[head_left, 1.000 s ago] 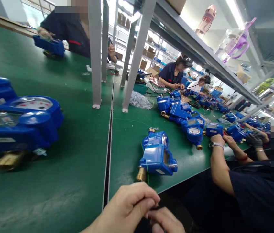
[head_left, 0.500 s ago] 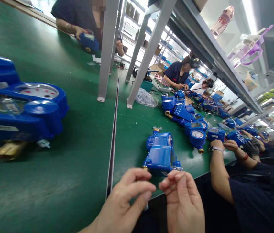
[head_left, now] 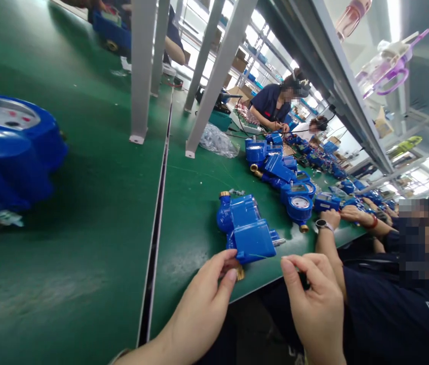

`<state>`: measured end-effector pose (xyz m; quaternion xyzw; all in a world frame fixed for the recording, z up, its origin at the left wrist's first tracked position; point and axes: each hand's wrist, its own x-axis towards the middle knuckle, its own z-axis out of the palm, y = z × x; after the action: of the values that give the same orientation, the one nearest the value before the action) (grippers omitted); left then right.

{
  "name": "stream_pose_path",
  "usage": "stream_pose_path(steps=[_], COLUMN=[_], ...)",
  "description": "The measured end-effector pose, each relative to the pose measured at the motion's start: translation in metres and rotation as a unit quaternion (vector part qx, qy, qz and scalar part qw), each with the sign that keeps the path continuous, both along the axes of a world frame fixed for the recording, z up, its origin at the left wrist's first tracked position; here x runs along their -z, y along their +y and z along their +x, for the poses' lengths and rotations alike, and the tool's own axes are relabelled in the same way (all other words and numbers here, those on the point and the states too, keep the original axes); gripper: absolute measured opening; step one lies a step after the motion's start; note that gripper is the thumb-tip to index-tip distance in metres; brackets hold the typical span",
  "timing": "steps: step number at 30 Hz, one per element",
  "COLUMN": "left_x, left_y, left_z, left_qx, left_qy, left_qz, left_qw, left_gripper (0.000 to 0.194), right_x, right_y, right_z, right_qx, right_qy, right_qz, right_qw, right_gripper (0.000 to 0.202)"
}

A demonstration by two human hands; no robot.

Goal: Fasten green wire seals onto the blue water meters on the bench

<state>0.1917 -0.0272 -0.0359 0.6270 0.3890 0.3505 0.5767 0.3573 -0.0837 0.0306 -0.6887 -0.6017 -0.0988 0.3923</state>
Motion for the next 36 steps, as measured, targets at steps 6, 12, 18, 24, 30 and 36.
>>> stream_pose_path(steps=[6,12,18,24,30,36], left_x=[0.002,0.008,0.011,0.009,0.011,0.008], left_y=[0.014,0.017,0.016,0.016,0.015,0.014], left_z=[0.009,0.007,0.008,0.007,0.006,0.005], left_qx=[-0.059,-0.059,-0.052,-0.038,-0.039,-0.037], left_qy=[0.043,0.061,0.046,0.041,0.043,0.038], left_qz=[0.090,0.123,0.123,0.113,0.115,0.112], left_qw=[0.993,0.989,0.990,0.992,0.992,0.992], left_gripper=[0.027,0.024,0.022,0.022,0.022,0.022], right_x=[-0.020,-0.021,-0.028,-0.031,-0.034,-0.035], right_y=[0.007,0.018,0.020,0.022,0.020,0.020], right_z=[-0.005,-0.006,-0.006,-0.007,-0.012,-0.013], right_qx=[-0.020,-0.040,-0.043,-0.059,-0.051,-0.051], right_qy=[-0.188,-0.215,-0.239,-0.245,-0.243,-0.238], right_qz=[-0.055,-0.081,-0.091,-0.102,-0.104,-0.117], right_qw=[0.980,0.972,0.966,0.962,0.963,0.963], right_gripper=[0.006,0.005,0.002,0.003,0.003,0.006])
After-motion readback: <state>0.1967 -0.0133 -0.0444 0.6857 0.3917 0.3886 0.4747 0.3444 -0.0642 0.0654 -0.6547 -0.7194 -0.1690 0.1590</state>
